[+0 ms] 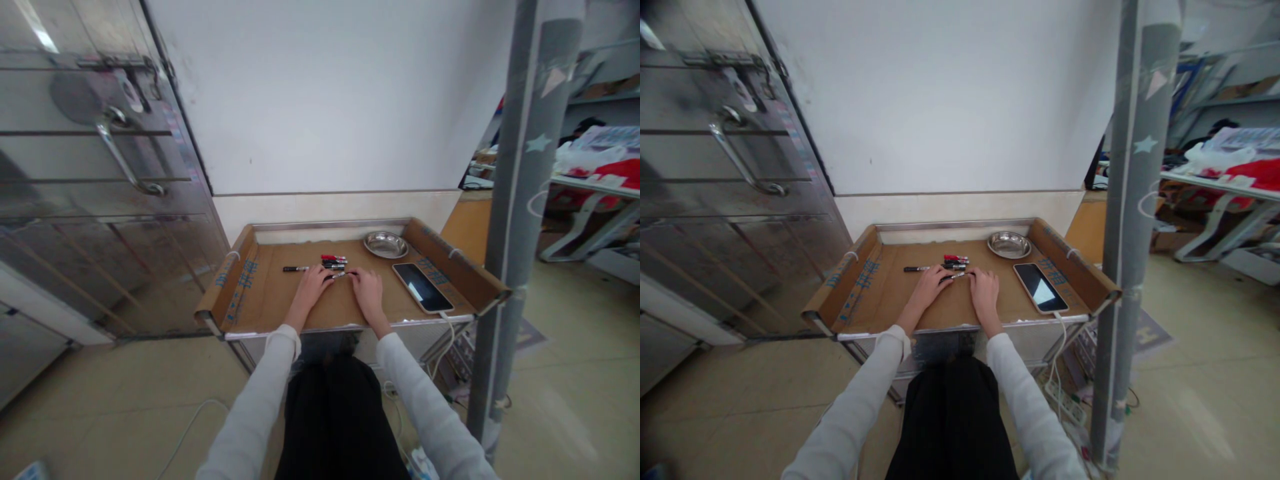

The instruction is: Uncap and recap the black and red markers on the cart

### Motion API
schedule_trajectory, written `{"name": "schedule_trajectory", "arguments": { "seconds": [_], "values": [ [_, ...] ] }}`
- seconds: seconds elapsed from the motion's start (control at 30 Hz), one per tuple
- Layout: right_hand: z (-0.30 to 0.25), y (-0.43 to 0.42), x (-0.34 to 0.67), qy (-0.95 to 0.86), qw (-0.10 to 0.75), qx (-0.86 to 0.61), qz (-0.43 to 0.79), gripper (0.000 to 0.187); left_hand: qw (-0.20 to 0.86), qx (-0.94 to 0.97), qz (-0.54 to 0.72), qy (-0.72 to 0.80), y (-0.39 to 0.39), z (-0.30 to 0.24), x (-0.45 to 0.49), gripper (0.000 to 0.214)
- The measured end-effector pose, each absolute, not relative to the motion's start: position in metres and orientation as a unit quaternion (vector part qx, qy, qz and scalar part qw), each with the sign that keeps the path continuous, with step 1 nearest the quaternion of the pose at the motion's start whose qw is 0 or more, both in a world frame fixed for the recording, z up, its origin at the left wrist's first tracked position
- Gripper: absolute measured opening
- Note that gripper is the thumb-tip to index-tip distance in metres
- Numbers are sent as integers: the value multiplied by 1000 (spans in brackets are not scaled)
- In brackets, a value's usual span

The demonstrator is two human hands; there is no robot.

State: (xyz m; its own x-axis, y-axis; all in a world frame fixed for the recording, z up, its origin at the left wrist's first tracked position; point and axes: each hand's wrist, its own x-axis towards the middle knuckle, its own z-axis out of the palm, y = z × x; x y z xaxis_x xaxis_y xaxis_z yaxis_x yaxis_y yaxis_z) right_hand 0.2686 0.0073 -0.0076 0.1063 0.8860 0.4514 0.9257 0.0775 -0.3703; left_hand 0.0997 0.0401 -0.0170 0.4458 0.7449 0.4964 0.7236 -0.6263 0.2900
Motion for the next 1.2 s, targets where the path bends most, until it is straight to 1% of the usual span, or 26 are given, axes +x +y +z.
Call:
{"name": "schedule_trajectory", "arguments": {
  "seconds": [0.07, 0.1, 0.2, 0.23, 0.27, 0.3, 0.37, 0.43, 0.5, 0.63, 0.77, 0.9, 0.97, 1.1, 1.2],
  "values": [
    [-8, 9, 268, -704, 329, -629, 1, 29, 16, 848, 309, 430, 38, -15, 100, 23],
    [-9, 11, 268, -733, 347, -584, 27, 35, 14, 844, 315, 434, 36, -13, 100, 22],
    [-11, 15, 268, -795, 408, -437, 101, 65, -15, 812, 342, 473, 26, -5, 96, 24],
    [-12, 17, 268, -798, 423, -416, 110, 70, -32, 798, 349, 490, 22, -3, 95, 24],
    [-13, 18, 269, -794, 431, -414, 108, 71, -49, 785, 352, 508, 17, -1, 92, 25],
    [-14, 19, 269, -790, 430, -426, 97, 68, -64, 771, 352, 526, 13, 1, 89, 25],
    [-16, 21, 271, -780, 406, -472, 59, 56, -79, 739, 352, 569, 7, 1, 82, 23],
    [-17, 21, 272, -769, 366, -524, 18, 44, -72, 703, 356, 611, 5, -1, 75, 21],
    [-17, 22, 272, -757, 327, -565, -17, 37, -51, 678, 355, 642, 6, -5, 68, 20],
    [-14, 21, 269, -743, 271, -609, -64, 33, 5, 664, 342, 665, 16, -12, 58, 19],
    [-10, 21, 265, -738, 240, -625, -85, 31, 25, 671, 357, 650, 35, -10, 50, 31],
    [-9, 22, 264, -733, 231, -634, -84, 28, 46, 703, 295, 646, 55, -3, 44, 17],
    [-9, 22, 265, -732, 227, -637, -85, 26, 38, 709, 276, 647, 58, 0, 46, 17],
    [-10, 26, 265, -729, 219, -643, -88, 22, -10, 728, 283, 625, 50, 3, 67, 22],
    [-12, 32, 265, -726, 226, -644, -82, 20, 5, 772, 293, 564, 42, 0, 93, 17]
  ]
}}
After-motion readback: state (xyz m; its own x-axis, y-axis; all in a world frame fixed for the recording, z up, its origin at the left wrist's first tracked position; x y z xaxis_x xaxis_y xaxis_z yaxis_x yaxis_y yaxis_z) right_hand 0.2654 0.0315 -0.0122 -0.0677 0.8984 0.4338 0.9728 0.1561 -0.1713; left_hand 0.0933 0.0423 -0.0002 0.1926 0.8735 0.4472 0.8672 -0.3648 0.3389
